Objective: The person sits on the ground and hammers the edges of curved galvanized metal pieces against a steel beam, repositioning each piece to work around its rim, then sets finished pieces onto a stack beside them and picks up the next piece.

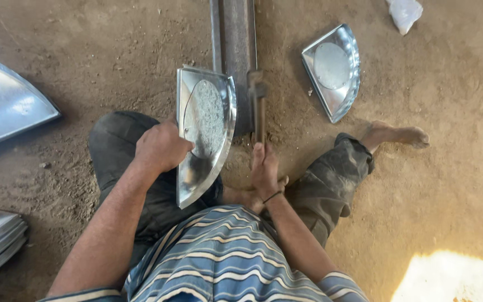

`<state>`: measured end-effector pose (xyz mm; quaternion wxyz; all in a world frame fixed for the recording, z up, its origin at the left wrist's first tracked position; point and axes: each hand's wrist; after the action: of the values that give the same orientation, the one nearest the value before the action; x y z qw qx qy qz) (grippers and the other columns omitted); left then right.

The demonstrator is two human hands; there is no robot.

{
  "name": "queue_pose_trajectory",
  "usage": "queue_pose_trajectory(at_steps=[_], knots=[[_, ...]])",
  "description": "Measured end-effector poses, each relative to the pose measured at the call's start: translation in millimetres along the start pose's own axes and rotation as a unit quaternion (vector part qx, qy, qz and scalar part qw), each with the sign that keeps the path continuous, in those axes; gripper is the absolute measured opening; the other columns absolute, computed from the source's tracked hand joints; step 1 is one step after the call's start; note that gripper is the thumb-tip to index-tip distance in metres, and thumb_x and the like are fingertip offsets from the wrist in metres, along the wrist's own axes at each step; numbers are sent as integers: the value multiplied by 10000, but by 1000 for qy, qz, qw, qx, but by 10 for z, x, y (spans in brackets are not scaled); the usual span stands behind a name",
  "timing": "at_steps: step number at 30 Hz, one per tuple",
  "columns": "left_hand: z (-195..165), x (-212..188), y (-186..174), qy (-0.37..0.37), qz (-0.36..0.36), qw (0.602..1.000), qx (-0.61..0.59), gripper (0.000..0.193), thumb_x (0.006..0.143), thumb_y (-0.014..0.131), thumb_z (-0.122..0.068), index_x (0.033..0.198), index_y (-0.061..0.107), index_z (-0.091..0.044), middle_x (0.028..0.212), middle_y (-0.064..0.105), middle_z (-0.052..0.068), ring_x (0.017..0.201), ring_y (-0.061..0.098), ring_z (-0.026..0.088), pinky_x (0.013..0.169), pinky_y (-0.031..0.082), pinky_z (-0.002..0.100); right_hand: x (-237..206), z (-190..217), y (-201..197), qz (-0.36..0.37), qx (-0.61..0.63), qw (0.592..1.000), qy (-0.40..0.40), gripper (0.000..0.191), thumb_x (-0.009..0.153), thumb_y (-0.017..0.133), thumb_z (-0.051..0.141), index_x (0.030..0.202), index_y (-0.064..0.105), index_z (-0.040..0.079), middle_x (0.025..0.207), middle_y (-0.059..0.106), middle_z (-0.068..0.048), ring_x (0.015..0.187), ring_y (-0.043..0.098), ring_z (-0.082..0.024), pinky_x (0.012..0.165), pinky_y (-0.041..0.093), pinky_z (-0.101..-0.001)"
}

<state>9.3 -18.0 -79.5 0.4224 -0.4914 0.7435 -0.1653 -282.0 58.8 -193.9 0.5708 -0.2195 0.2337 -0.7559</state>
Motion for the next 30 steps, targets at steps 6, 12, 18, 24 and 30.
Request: queue_pose_trajectory(at_steps=[6,12,18,24,30], knots=[[48,-77,-37,-21,16,1000,-7,615,798,789,-327,1325,592,-78,1162,713,217,1165,639,410,980,493,512,-7,39,28,69,122,968,209,558,1100,528,461,869,570,-46,629,499,-46,531,489,-165,494,390,-391],[67,-83,-64,-50,53,997,26,534,819,802,-393,1202,685,-40,1174,713,213,1176,646,399,989,503,507,1,44,8,95,-71,982,150,535,1060,439,518,830,618,69,561,522,1,507,532,-127,478,423,-328],[75,-143,-97,-23,60,998,17,528,812,781,-346,1258,669,-86,1172,725,209,1176,651,400,998,498,506,54,-8,-7,38,73,973,216,563,1095,473,509,904,566,-12,656,488,-53,559,481,-207,490,411,-433],[77,-179,-174,-44,68,997,18,582,793,792,-340,1301,634,-105,1190,720,201,1194,642,396,1017,485,499,56,-1,20,67,-83,987,121,505,1053,497,500,904,622,34,631,587,-93,563,602,-235,532,454,-414],[91,-238,-174,-39,66,997,13,583,787,789,-330,1308,638,-115,1191,718,206,1185,647,401,1012,494,497,-32,93,56,40,-30,996,77,455,1095,492,410,940,610,-1,663,566,-124,587,553,-236,530,432,-425]])
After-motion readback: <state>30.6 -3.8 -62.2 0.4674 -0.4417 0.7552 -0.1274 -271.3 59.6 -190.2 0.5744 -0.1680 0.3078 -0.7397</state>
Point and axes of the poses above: each hand's wrist, its own x-axis towards the middle knuckle, its own y-axis out of the palm, z = x × y
